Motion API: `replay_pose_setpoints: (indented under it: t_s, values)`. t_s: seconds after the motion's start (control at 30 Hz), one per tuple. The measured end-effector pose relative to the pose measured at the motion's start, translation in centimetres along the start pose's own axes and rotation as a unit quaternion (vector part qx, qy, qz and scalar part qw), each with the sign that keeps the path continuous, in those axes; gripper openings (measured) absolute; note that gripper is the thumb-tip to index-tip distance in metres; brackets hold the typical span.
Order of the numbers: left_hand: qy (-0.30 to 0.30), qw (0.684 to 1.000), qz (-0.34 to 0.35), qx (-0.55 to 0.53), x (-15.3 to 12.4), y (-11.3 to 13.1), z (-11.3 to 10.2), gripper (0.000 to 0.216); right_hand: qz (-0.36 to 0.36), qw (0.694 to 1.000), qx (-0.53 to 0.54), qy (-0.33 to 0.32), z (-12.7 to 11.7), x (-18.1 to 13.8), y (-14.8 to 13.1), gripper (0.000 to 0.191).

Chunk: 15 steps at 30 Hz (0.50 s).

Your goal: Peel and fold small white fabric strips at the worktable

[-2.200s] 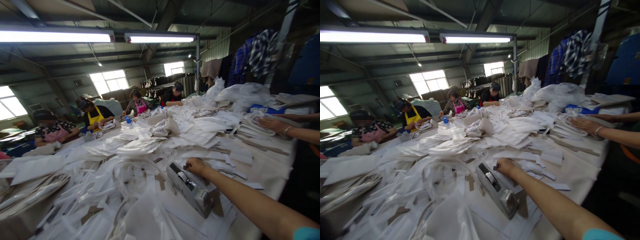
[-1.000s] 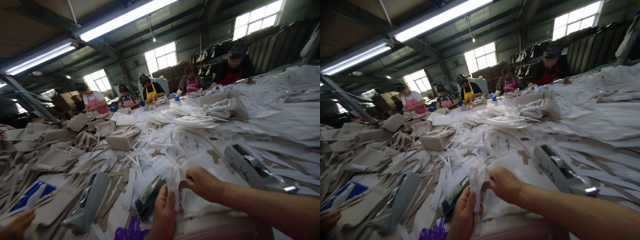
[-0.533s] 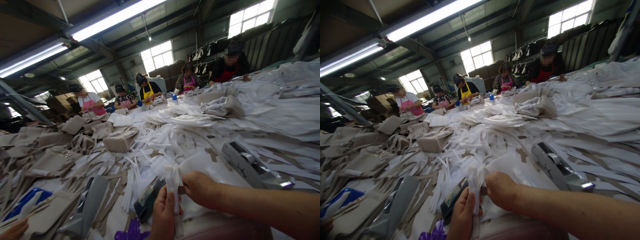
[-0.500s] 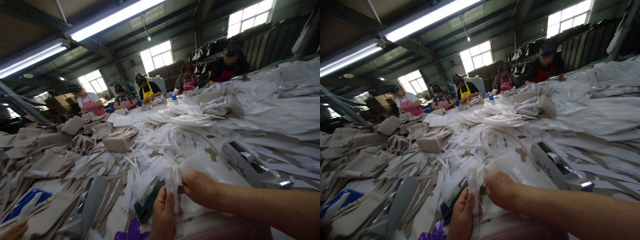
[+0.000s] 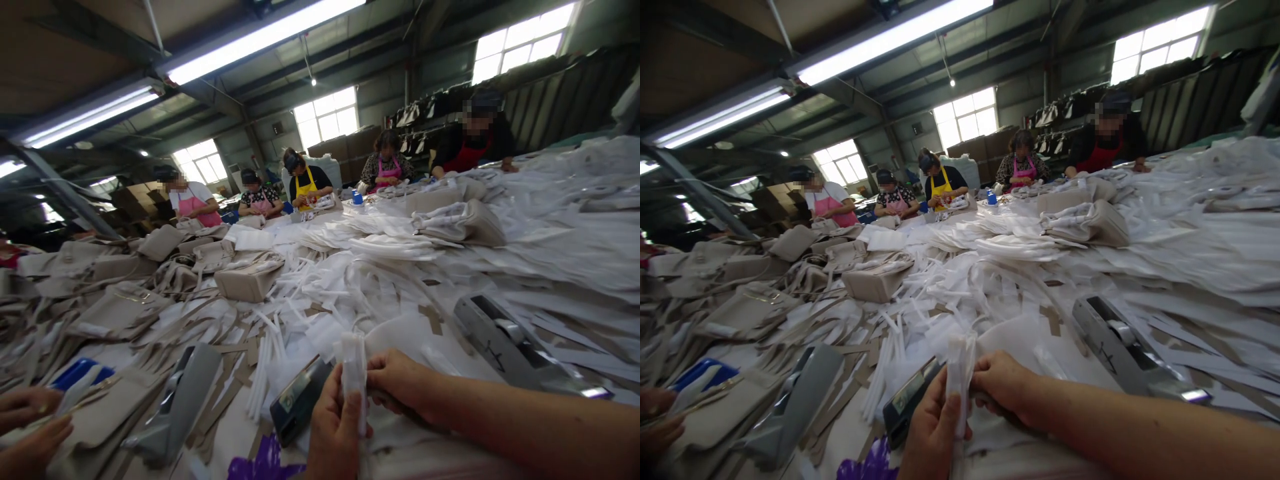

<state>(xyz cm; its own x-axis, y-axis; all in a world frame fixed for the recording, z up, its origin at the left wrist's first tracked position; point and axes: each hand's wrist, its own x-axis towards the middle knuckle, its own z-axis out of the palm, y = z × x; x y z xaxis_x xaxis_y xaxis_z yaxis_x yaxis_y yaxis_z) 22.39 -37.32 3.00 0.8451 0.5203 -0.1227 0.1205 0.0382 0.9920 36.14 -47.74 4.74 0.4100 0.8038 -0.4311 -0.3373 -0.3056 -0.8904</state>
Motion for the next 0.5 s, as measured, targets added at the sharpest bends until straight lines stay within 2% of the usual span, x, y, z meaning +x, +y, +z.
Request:
replay_pose_setpoints:
  t_s: [0.1,0.17,0.33,0.43,0.5]
  values:
    - [-0.007,1.0,0.007,0.017,-0.2,-0.4,-0.3,0.104,-0.009,0.99,0.067,-0.126,-0.2,-1.5,-0.6,0.021]
    - [-0.023,0.999,0.022,0.03,-0.2,-0.8,-0.5,0.105,0.009,0.984,0.067,-0.167,-0.5,-2.1,-0.7,0.018]
    - [-0.065,0.996,0.049,0.047,-0.4,-0.9,-0.6,0.098,0.06,0.996,-0.036,-0.06,-0.3,-1.2,0.7,0.022]
    - [-0.045,0.991,0.068,0.105,-0.6,-0.5,-0.7,0.093,0.045,0.998,-0.041,-0.002,0.9,-0.4,1.6,0.02]
    - [-0.033,0.987,0.083,0.137,-0.6,-0.4,-0.8,0.092,0.023,1.0,-0.015,0.001,1.8,-0.5,1.5,0.018]
